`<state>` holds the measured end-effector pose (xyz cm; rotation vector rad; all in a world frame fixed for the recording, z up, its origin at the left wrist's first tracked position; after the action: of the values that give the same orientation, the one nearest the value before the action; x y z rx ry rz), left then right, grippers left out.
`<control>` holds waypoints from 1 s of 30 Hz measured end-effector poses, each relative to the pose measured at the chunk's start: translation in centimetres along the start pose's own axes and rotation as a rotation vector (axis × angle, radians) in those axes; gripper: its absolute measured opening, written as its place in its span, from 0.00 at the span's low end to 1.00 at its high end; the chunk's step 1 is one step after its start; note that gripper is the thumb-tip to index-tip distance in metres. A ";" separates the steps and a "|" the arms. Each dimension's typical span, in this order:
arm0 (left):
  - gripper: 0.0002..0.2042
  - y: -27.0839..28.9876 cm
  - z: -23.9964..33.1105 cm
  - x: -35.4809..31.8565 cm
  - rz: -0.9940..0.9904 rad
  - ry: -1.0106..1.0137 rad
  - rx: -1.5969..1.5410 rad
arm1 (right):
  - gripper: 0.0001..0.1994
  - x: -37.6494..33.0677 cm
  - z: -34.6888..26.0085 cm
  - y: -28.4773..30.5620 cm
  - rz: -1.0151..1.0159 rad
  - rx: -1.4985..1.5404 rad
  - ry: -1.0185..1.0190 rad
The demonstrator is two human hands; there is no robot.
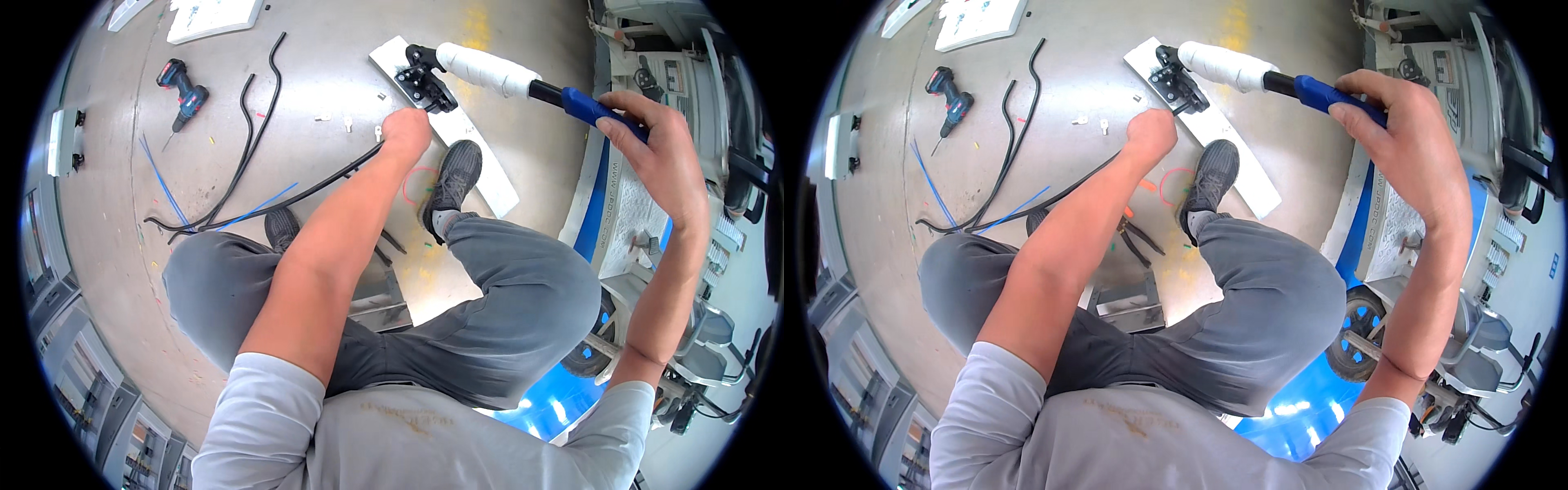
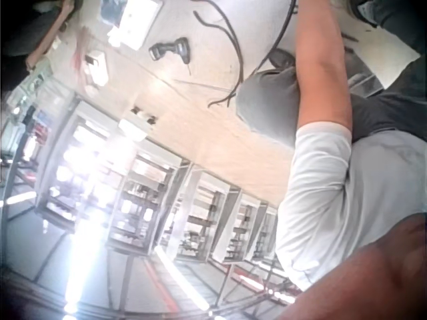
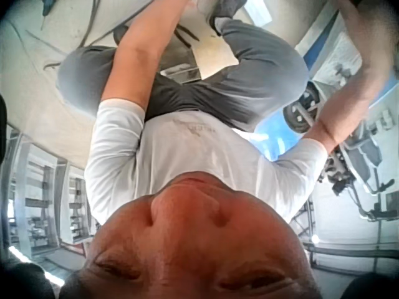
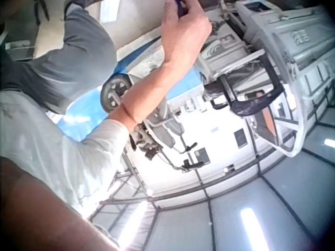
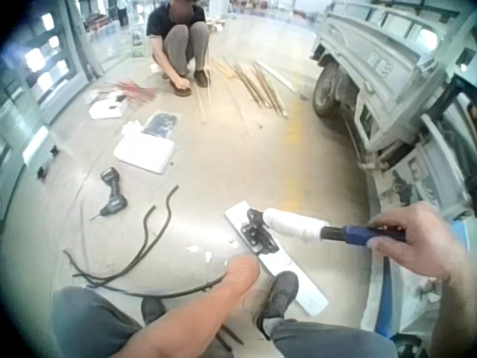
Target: The person sits on the floor and uses a heat gun to shrink tubing on a black cable. They then use wire strippers to remove insulation from a blue wire and crimp a metal terminal onto the exposed end using pliers.
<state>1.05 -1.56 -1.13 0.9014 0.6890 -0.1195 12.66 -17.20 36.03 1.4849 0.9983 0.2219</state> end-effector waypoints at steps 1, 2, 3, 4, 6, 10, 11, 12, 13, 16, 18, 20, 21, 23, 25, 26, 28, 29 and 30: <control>0.11 0.0 -0.1 0.0 0.016 0.000 0.002 | 0.14 0.2 -0.2 0.2 -0.009 -0.012 0.009; 0.11 -0.2 -0.2 0.0 0.032 0.001 0.005 | 0.14 0.2 -0.1 0.3 -0.040 -0.008 0.020; 0.10 -0.3 -0.3 -0.2 0.044 -0.001 0.010 | 0.14 -0.1 0.3 -0.1 -0.072 0.000 0.027; 0.11 -0.3 -0.3 -0.1 0.043 0.002 0.012 | 0.14 -0.4 0.8 -0.5 -0.103 0.009 0.035; 0.11 -0.3 -0.4 0.1 0.037 0.010 0.022 | 0.14 -0.9 1.6 -1.7 -0.258 0.023 -0.040; 0.11 0.2 0.6 0.6 0.033 -0.005 0.066 | 0.14 -3.4 7.6 -11.4 -0.350 -0.058 -0.178; 0.11 0.2 0.3 0.6 0.025 0.008 0.077 | 0.14 -3.1 7.9 -11.9 -0.325 -0.032 -0.168; 0.12 0.1 0.1 0.5 0.015 0.019 0.087 | 0.15 -2.9 7.8 -12.1 -0.303 -0.006 -0.162; 0.12 0.1 0.2 0.4 0.004 0.036 0.075 | 0.15 -3.2 7.9 -12.4 -0.279 0.025 -0.177; 0.12 0.7 0.0 0.3 -0.014 0.072 0.054 | 0.16 -3.4 10.0 -14.5 -0.221 0.079 -0.141; 0.12 0.9 0.1 0.0 -0.012 0.069 0.044 | 0.17 -3.9 11.4 -16.5 -0.216 0.107 -0.174; 0.12 0.9 0.2 0.1 -0.015 0.071 0.032 | 0.18 -4.5 13.5 -20.7 -0.051 0.135 -0.127; 0.12 0.9 0.1 0.2 -0.014 0.078 0.025 | 0.19 -4.9 14.8 -23.3 0.032 0.149 -0.098; 0.12 0.5 -0.3 0.3 0.001 0.063 0.037 | 0.22 -4.2 17.3 -28.0 0.063 0.056 -0.086; 0.12 -0.1 -0.8 0.6 0.023 0.041 0.040 | 0.25 -2.8 19.1 -33.4 0.211 0.008 0.022; 0.13 -0.8 -1.1 0.7 0.038 0.029 0.040 | 0.27 -1.9 20.0 -36.6 0.218 0.005 0.020; 0.13 -0.8 -0.8 1.0 0.076 0.027 0.037 | 0.33 0.1 21.1 -42.3 0.235 -0.006 -0.030; 0.13 -0.8 -0.3 0.6 0.086 0.045 0.021 | 0.34 0.8 21.3 -44.2 0.236 0.019 -0.082; 0.12 -0.8 -0.4 0.5 0.112 0.056 -0.006 | 0.35 1.2 21.2 -44.9 0.212 0.051 -0.117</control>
<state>0.94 -1.65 -2.19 0.9380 0.6894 0.0076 7.64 -38.22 -8.66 1.6323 0.7579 0.2599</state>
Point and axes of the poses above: each hand's wrist, its own x-axis towards the middle knuckle, its own y-axis out of the back of the hand, z = x × y, the point moved 2 cm from there along x, towards the middle knuckle, and after that the axes turned 10 degrees about -z, right-handed, at the moved point
